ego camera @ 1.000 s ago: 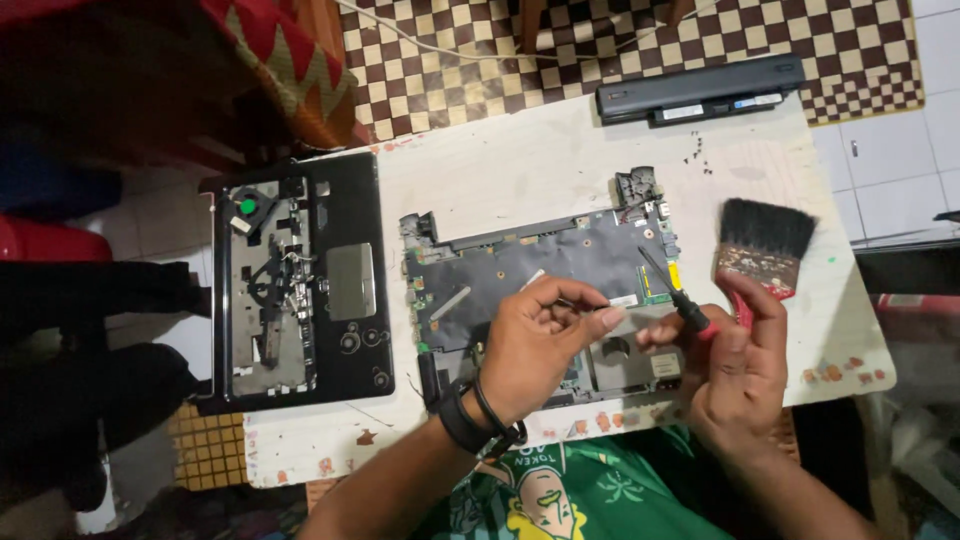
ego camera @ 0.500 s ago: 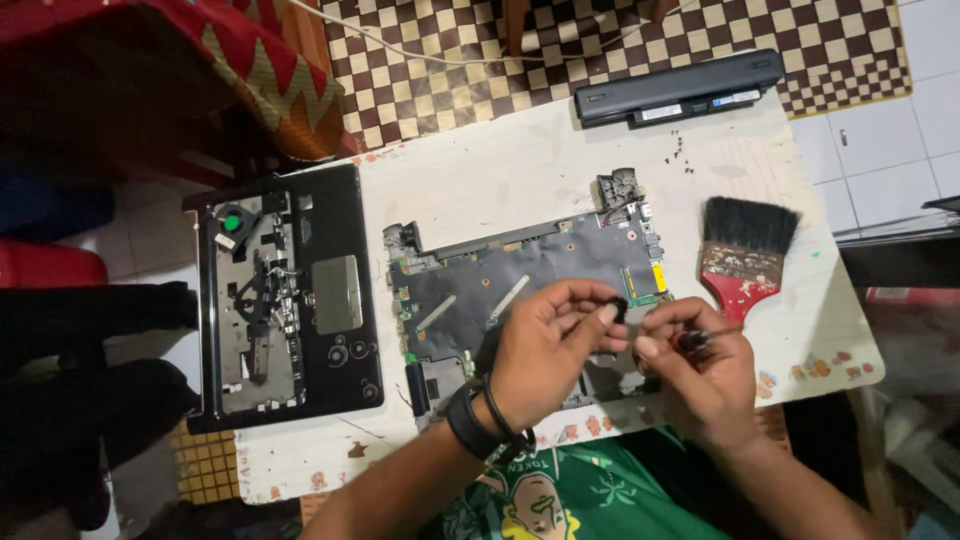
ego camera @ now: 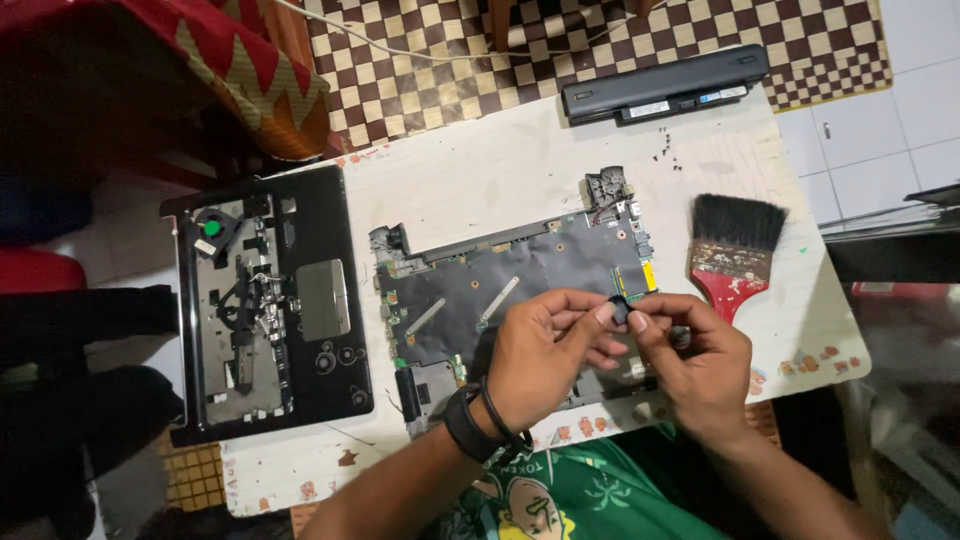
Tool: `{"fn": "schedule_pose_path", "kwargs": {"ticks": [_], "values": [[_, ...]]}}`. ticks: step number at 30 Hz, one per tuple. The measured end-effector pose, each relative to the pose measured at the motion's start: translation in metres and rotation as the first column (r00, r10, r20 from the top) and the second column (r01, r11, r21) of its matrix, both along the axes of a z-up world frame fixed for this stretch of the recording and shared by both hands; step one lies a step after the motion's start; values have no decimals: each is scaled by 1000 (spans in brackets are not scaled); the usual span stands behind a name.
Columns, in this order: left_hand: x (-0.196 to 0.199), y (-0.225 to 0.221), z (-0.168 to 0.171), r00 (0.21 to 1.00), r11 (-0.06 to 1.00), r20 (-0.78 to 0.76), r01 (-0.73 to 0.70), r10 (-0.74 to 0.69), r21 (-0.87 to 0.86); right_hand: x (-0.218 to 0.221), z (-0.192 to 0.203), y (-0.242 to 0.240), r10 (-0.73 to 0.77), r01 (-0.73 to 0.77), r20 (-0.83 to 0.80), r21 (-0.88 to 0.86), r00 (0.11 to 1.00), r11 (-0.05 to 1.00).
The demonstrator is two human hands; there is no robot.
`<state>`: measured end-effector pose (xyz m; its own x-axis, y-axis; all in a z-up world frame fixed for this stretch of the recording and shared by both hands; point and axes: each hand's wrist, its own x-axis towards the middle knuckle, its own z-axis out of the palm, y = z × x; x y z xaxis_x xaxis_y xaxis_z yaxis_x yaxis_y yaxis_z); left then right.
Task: Repairing a laptop by unscrewing and removing internal components
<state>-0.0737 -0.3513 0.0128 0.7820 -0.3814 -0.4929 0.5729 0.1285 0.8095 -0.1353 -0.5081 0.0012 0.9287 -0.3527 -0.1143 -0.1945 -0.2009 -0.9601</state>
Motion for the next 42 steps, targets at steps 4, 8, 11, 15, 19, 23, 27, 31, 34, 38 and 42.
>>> {"fn": "schedule_pose_path", "kwargs": {"ticks": [4, 8, 11, 15, 19, 23, 27, 31, 34, 38, 42], "values": [[5, 1, -2, 998, 999, 36, 43, -43, -17, 7, 12, -10, -17, 16, -33, -39, 999, 999], [21, 14, 17, 970, 965, 190, 106, -154, 241, 26, 29, -29, -102, 94, -73, -111, 992, 989], [32, 18, 14, 855, 879, 418, 87, -308, 470, 60, 40, -33, -87, 70, -94, -171, 992, 983], [50, 20, 0, 604, 804, 692, -137, -395, 579, 115, 14, -29, -92, 108, 108, -155, 990, 982], [75, 13, -21, 504, 801, 758, -193, -414, 566, 151, -49, -49, -33, 35, 12, -257, 999, 966], [92, 8, -39, 477, 767, 758, -233, -446, 598, 161, -79, -56, -89, 16, -180, -372, 980, 928], [102, -2, -56, 466, 742, 740, -228, -485, 630, 164, -78, -50, -114, 25, -220, -373, 969, 927], [110, -8, -63, 456, 745, 747, -234, -484, 625, 169, -62, -37, -122, 40, -214, -349, 969, 936], [115, -11, -71, 453, 743, 746, -233, -488, 627, 169, -62, -41, -120, 16, -247, -383, 962, 924], [119, -11, -73, 474, 731, 713, -191, -516, 655, 170, -63, -45, -52, -54, -277, -363, 959, 930], [119, -10, -73, 495, 736, 698, -159, -518, 658, 170, -49, -41, -22, -81, -293, -336, 956, 939]]}}
